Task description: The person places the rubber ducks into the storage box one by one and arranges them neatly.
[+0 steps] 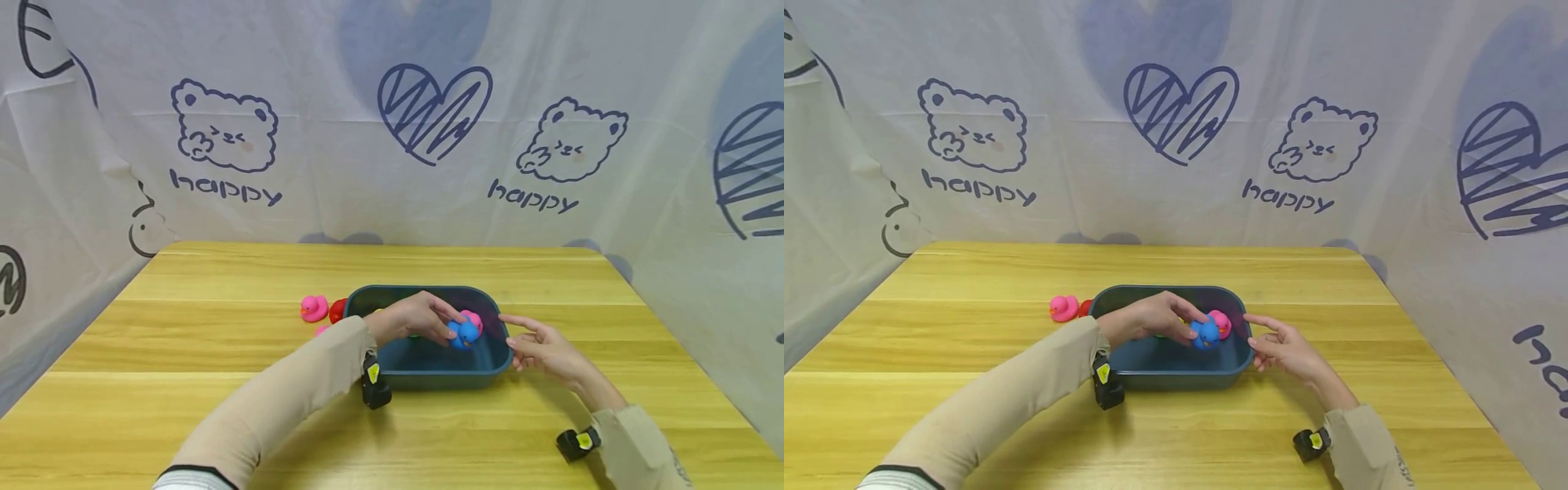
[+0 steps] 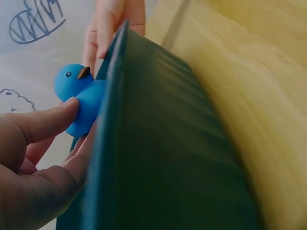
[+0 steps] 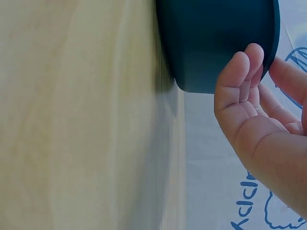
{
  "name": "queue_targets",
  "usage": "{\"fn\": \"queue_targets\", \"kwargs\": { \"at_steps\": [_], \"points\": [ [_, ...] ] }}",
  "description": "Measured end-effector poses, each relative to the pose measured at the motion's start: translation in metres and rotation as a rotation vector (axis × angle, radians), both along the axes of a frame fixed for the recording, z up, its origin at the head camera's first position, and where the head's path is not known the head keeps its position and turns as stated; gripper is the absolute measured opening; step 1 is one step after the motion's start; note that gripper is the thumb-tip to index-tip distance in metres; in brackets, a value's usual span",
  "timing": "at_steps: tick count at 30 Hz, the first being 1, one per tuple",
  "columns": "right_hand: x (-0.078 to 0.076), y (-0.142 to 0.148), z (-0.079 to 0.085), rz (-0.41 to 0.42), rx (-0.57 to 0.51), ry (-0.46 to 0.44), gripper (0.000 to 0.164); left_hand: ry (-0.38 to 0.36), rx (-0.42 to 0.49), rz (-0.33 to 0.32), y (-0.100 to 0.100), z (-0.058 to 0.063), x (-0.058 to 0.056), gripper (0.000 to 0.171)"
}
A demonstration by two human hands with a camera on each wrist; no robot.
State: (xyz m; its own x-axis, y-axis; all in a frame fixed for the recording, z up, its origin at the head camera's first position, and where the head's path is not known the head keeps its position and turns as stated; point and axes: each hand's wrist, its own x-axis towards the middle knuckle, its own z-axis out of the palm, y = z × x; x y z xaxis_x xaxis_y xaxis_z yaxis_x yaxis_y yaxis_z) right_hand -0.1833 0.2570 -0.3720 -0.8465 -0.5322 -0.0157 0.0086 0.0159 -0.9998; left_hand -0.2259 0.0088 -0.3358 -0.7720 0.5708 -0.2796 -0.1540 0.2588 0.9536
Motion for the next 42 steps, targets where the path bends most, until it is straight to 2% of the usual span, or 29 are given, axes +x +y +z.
{"fn": "queue_targets", "kwargs": {
  "at_steps": [5,10,17,23,32,37,42],
  "points": [
    [0.0,0.0,0.0,-0.001,-0.001,-0.008,0.056,-0.019,-0.028,-0.019,0.009,-0.004,0.0,0.026],
    [-0.001,-0.001,0.0,-0.015,0.022,-0.013,0.057,-0.013,-0.05,-0.01,0.016,-0.008,-0.001,0.024],
    [0.0,-0.002,0.0,-0.029,0.031,-0.021,0.057,0.005,-0.148,-0.032,0.024,-0.015,0.0,0.021],
    [0.0,-0.001,-0.001,-0.026,0.033,-0.019,0.057,-0.017,-0.159,-0.037,0.028,-0.023,0.001,0.021],
    [-0.001,0.001,-0.003,-0.02,0.028,-0.018,0.057,-0.022,-0.169,-0.046,0.032,-0.023,0.004,0.024],
    [-0.001,0.0,-0.002,-0.019,0.016,-0.02,0.057,0.028,-0.255,-0.026,0.036,-0.02,0.007,0.022],
    [0.0,0.001,-0.001,-0.019,0.019,-0.019,0.057,0.032,-0.295,-0.024,0.04,-0.021,0.007,0.025]
  ]
}}
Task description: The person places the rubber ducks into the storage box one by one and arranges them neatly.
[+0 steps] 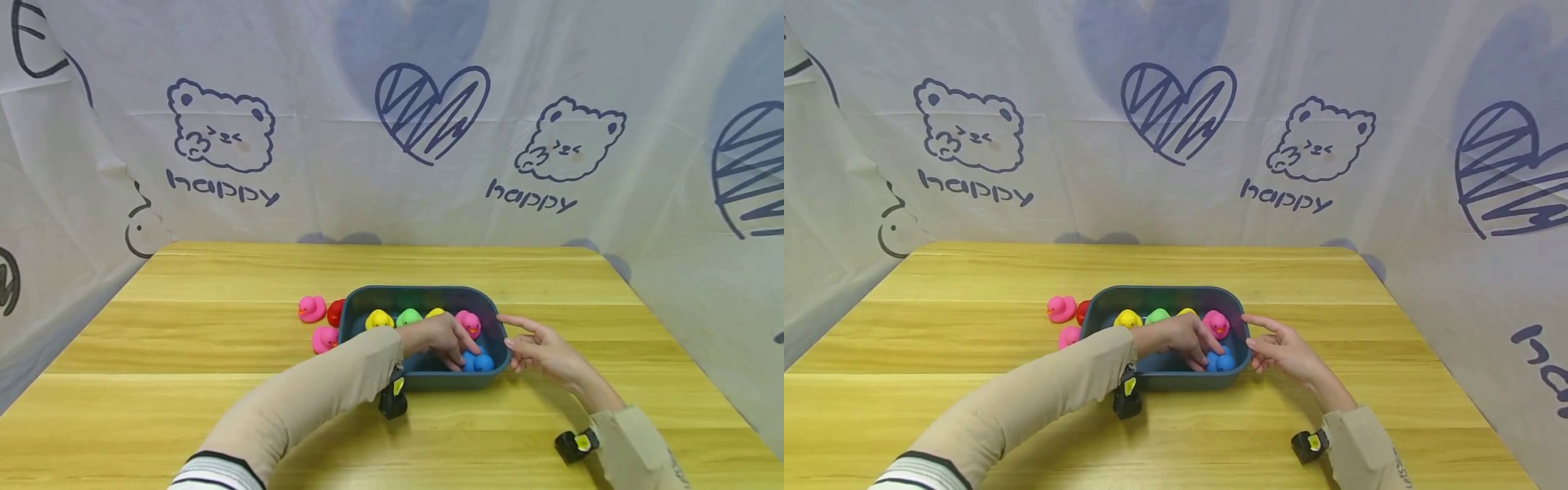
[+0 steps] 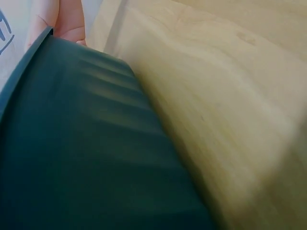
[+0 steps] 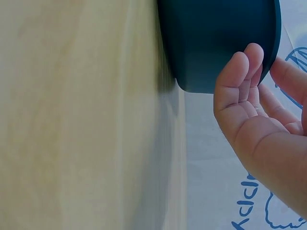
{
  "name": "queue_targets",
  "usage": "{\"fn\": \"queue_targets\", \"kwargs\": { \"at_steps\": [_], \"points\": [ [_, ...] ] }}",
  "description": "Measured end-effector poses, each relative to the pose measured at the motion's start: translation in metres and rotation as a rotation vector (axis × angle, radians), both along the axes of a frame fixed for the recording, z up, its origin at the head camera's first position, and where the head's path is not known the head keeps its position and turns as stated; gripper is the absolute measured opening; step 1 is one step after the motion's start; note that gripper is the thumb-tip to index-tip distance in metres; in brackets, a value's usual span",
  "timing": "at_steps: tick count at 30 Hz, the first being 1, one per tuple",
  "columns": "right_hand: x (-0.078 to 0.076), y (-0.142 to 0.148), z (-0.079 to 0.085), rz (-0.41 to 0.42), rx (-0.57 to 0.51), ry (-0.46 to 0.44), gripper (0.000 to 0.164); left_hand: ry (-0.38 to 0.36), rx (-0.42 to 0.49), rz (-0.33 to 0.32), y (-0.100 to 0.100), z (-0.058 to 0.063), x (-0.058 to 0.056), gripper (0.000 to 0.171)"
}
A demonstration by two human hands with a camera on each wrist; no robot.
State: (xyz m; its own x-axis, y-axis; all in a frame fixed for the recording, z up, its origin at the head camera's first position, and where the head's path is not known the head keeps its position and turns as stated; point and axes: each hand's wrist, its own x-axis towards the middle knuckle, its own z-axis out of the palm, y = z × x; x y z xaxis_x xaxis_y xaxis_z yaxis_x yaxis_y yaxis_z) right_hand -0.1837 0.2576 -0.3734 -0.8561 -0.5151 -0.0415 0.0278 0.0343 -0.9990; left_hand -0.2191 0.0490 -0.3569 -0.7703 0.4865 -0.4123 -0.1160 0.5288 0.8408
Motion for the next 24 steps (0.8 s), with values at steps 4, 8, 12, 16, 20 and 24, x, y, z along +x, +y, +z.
{"fn": "queue_targets", "kwargs": {
  "at_steps": [4,8,12,16,20,24],
  "points": [
    [0.0,-0.001,0.0,0.005,-0.005,0.002,0.057,-0.003,0.01,-0.01,0.001,-0.001,0.0,0.027],
    [0.001,-0.001,0.001,0.005,-0.004,0.003,0.057,0.01,-0.013,-0.025,0.001,0.001,0.001,0.026],
    [0.001,-0.001,0.001,0.005,-0.005,0.005,0.056,0.021,-0.026,-0.029,-0.002,0.004,0.002,0.025],
    [0.002,-0.001,0.001,0.004,-0.012,0.005,0.055,0.025,-0.016,-0.015,-0.005,0.005,0.002,0.025],
    [0.002,-0.001,0.001,0.007,-0.018,0.004,0.055,0.018,-0.003,-0.01,-0.009,0.006,0.0,0.023],
    [0.002,-0.001,0.001,0.013,-0.019,0.004,0.055,0.002,0.05,-0.011,-0.013,0.008,-0.001,0.022]
  ]
}}
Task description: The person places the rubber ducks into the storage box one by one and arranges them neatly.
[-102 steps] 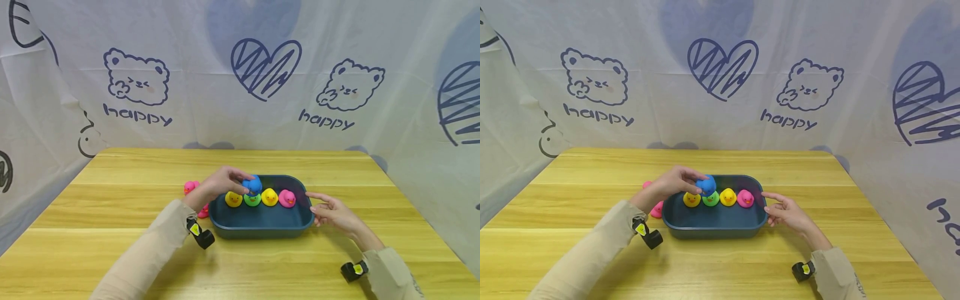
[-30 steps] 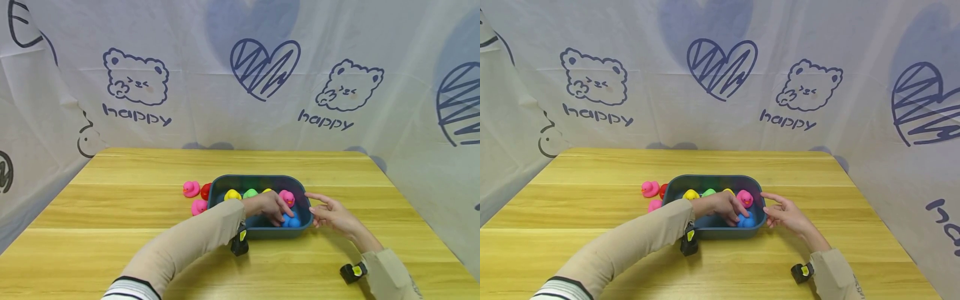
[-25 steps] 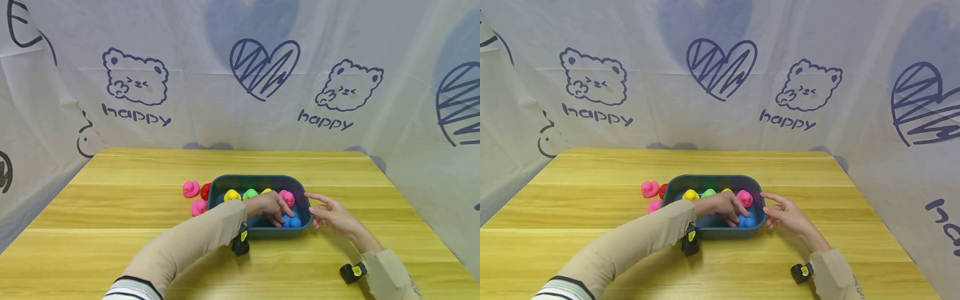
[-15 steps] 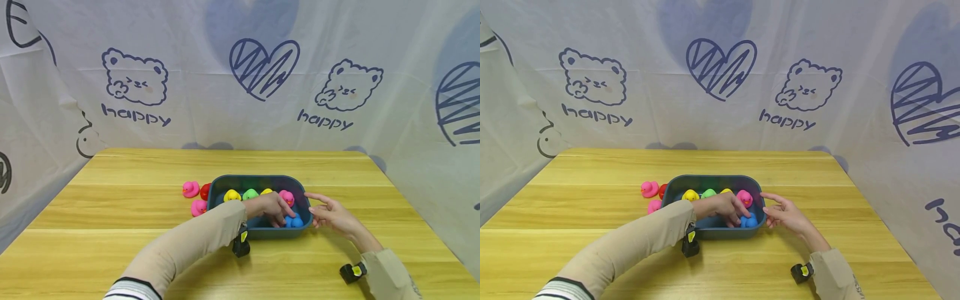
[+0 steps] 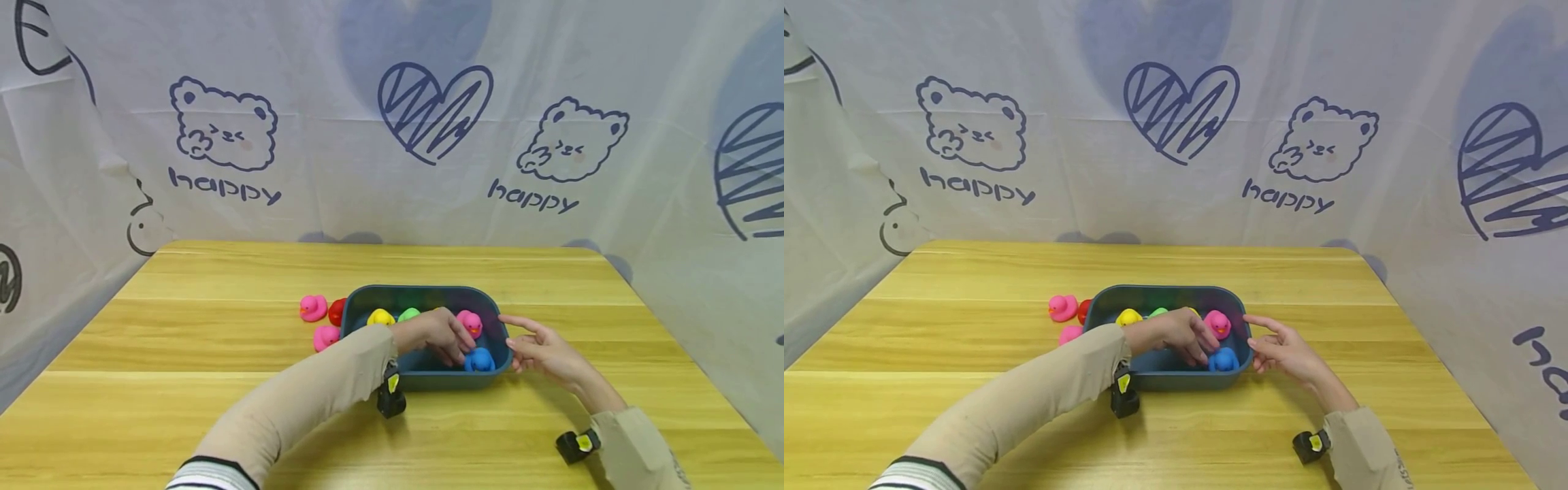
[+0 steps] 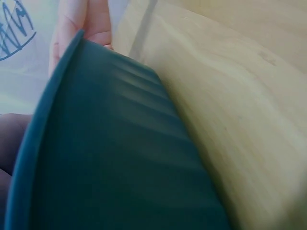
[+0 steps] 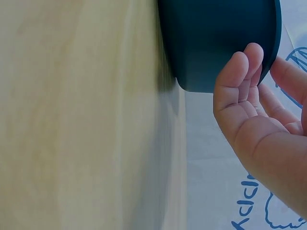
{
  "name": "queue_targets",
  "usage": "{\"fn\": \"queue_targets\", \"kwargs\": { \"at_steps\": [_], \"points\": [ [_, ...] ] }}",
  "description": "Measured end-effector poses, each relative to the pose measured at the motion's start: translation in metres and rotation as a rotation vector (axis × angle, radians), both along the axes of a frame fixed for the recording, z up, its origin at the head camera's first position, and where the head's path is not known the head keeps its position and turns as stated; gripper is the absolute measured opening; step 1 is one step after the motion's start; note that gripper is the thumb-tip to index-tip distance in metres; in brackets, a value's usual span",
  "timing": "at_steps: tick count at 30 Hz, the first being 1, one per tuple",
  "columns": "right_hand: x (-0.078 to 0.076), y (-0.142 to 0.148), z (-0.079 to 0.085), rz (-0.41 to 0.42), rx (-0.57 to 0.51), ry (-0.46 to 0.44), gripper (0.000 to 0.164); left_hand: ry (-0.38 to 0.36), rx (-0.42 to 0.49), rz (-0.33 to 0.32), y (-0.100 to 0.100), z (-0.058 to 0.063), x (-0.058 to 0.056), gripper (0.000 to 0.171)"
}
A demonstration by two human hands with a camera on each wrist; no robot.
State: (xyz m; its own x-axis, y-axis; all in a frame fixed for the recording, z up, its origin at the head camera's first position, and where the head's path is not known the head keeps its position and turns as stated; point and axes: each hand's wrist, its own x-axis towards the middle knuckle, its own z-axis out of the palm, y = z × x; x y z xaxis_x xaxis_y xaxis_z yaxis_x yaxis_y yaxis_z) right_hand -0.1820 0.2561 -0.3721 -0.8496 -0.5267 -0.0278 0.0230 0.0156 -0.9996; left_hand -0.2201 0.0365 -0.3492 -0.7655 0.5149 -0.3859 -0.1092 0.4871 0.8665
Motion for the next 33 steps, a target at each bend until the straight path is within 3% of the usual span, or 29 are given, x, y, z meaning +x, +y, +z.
{"fn": "queue_targets", "kwargs": {
  "at_steps": [12,22,26,33],
  "points": [
    [-0.001,0.001,-0.001,0.0,0.002,-0.002,0.054,-0.042,0.157,-0.039,-0.013,0.011,0.001,0.024],
    [-0.001,0.001,-0.001,0.003,0.004,-0.002,0.055,-0.014,0.273,-0.041,-0.027,0.022,0.0,0.027],
    [-0.001,0.001,-0.001,0.003,0.006,-0.004,0.054,0.047,0.298,-0.02,-0.033,0.023,0.001,0.027],
    [-0.001,0.001,0.0,0.004,0.01,-0.015,0.054,0.259,0.326,-0.037,-0.042,0.02,0.007,0.027]
  ]
}}
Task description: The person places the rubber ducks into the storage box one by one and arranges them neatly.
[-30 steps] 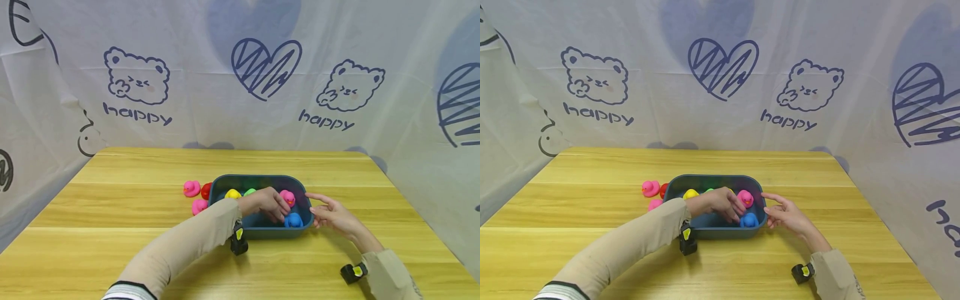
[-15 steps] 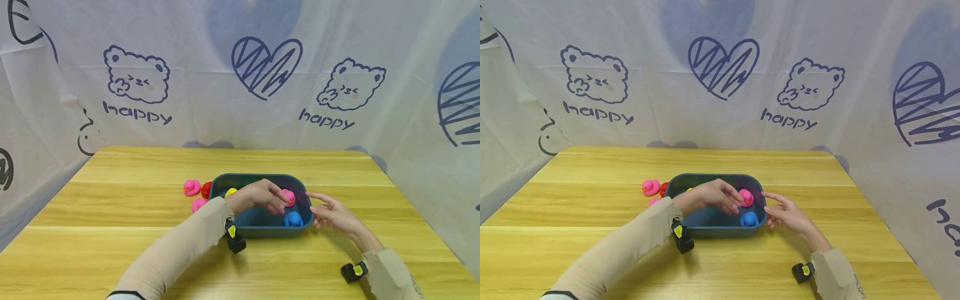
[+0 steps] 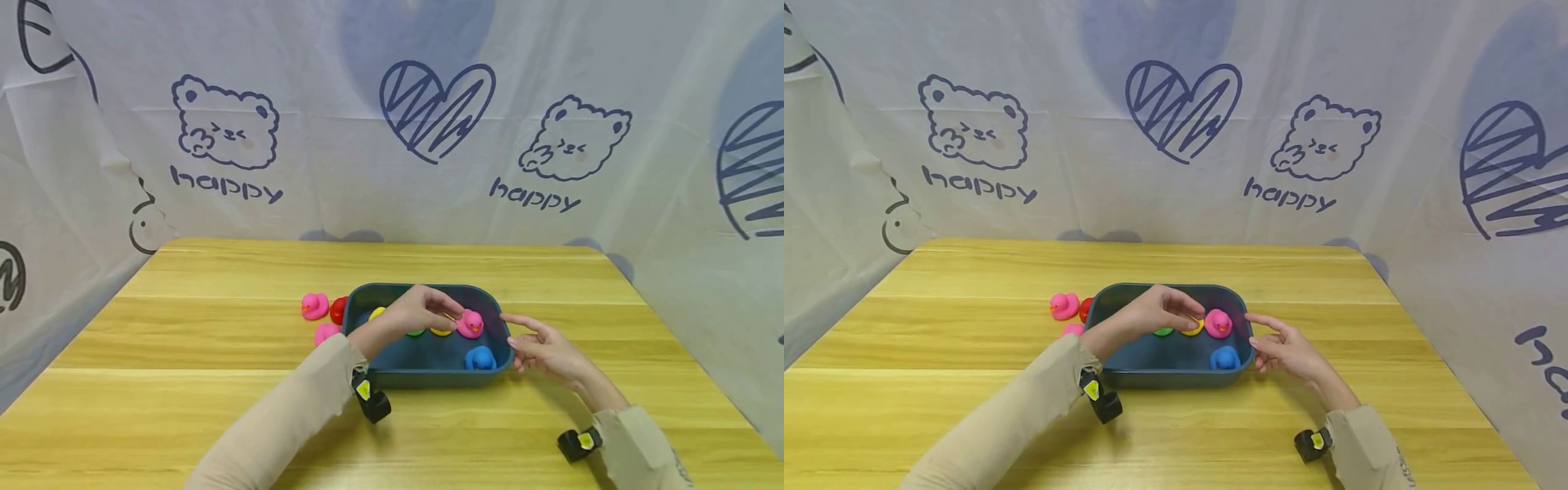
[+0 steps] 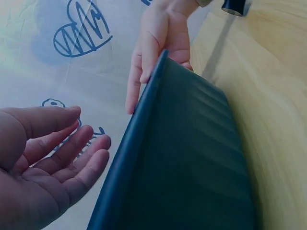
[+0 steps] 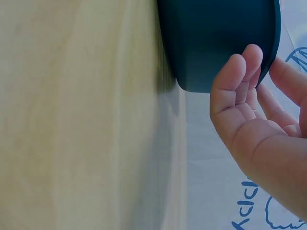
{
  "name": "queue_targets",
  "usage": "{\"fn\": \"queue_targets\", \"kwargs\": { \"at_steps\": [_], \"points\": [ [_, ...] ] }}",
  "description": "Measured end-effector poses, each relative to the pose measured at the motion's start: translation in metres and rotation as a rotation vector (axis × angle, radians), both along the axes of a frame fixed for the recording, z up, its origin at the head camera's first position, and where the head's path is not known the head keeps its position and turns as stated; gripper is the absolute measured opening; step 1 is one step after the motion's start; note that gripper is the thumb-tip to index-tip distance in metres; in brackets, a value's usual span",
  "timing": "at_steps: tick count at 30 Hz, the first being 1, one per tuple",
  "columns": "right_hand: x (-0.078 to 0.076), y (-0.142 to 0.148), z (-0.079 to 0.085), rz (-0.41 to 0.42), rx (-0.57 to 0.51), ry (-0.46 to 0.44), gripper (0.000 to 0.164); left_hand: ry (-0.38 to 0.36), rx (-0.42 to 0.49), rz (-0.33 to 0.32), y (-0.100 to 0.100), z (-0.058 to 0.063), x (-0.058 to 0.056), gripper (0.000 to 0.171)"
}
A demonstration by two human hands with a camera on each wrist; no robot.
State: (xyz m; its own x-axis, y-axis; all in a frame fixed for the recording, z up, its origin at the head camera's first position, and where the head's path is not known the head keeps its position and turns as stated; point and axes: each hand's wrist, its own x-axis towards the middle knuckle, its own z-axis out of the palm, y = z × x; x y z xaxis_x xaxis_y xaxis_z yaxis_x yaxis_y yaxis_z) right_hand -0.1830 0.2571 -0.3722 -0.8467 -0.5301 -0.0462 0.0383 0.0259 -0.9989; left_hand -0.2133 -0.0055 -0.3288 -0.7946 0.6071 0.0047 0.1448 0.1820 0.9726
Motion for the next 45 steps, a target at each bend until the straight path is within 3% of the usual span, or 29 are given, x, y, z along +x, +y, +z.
{"fn": "queue_targets", "kwargs": {
  "at_steps": [5,11,15,24,31,45],
  "points": [
    [0.0,-0.001,0.0,-0.015,0.011,-0.009,0.055,0.078,0.023,0.034,-0.006,-0.001,0.008,0.024],
    [0.002,-0.002,0.002,-0.022,0.011,-0.019,0.055,0.229,-0.003,0.104,-0.015,-0.005,0.011,0.021],
    [0.002,-0.003,0.003,-0.029,0.018,-0.018,0.055,0.239,-0.003,0.171,-0.023,-0.006,0.011,0.02],
    [0.003,-0.002,0.002,-0.022,-0.004,-0.02,0.055,0.284,0.017,0.153,-0.041,0.017,0.031,0.017],
    [0.002,-0.002,0.002,-0.028,0.003,-0.023,0.054,0.278,0.027,0.172,-0.054,-0.003,0.016,0.02],
    [0.002,-0.001,0.002,-0.021,0.013,-0.021,0.054,0.312,0.026,0.292,-0.09,-0.008,0.013,0.02]
  ]
}}
